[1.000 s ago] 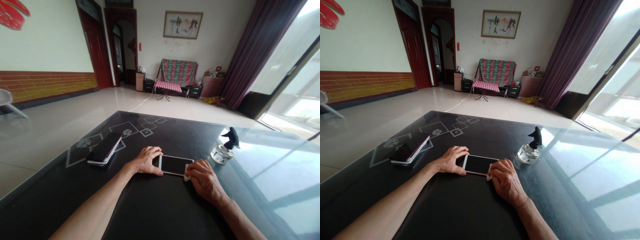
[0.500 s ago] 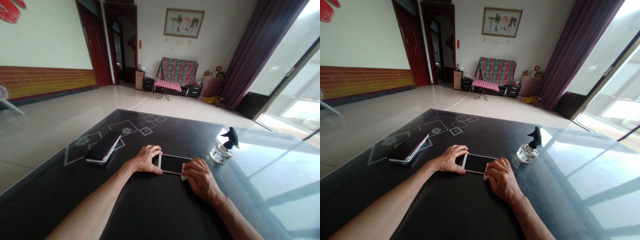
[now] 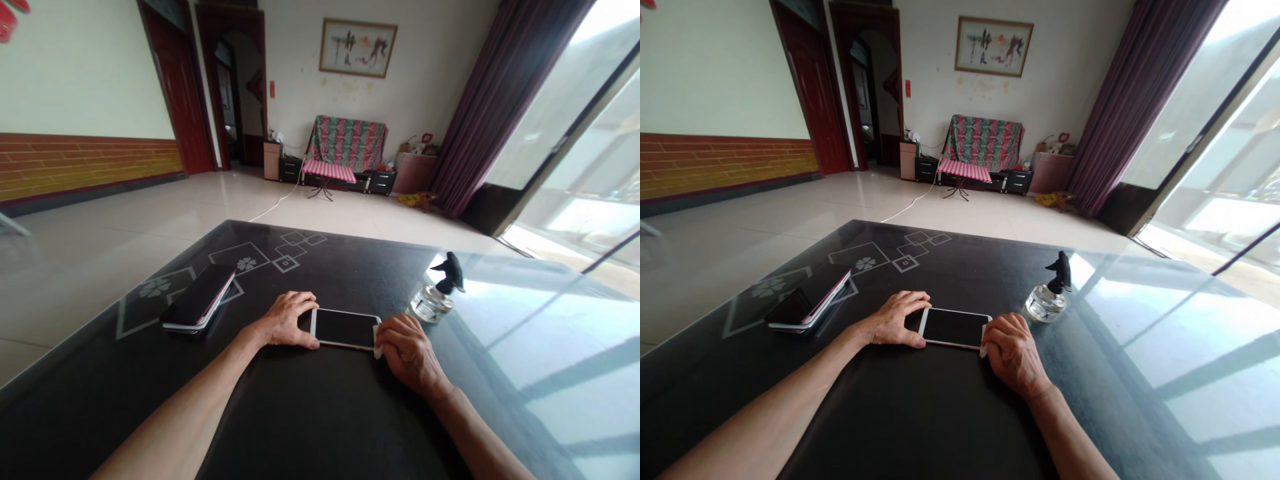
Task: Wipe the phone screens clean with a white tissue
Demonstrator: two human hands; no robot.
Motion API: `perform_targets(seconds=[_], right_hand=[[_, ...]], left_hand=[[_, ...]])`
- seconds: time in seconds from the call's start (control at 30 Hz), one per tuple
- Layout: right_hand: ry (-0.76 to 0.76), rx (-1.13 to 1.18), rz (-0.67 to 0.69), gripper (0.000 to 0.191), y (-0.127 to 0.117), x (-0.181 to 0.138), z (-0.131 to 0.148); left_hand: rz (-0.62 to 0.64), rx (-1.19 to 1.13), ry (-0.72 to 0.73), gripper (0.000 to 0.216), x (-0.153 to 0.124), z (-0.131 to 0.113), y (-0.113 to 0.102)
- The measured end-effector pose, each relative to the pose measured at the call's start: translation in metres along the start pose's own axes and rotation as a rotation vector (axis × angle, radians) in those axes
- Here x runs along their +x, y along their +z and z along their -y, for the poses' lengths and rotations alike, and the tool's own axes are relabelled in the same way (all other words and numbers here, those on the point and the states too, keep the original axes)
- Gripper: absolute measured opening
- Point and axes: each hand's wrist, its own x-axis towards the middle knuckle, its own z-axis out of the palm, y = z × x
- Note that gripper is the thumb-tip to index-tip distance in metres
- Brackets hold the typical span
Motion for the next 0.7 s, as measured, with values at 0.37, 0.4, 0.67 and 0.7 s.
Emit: perform_targets(seconds=[0.37,0.4,0.67,0.7], right_hand=[[-0.012,-0.011,0.030,0.023,0.005,-0.002,0.010],[-0.009,-0.011,0.024,0.023,0.005,-0.003,0.009],[0.040,-0.058,-0.006,0.026,-0.001,-0.005,0.004],[0.046,-0.069,-0.008,0.026,-0.001,-0.005,0.003]], left_hand=[[-0.017,-0.012,-0.002,0.078,0.000,0.001,0.003],[-0.018,-0.011,-0.002,0.078,0.000,0.002,0.003],[-0.022,-0.007,0.007,0.077,0.001,0.003,0.003],[-0.023,-0.007,0.008,0.077,0.001,0.003,0.003]])
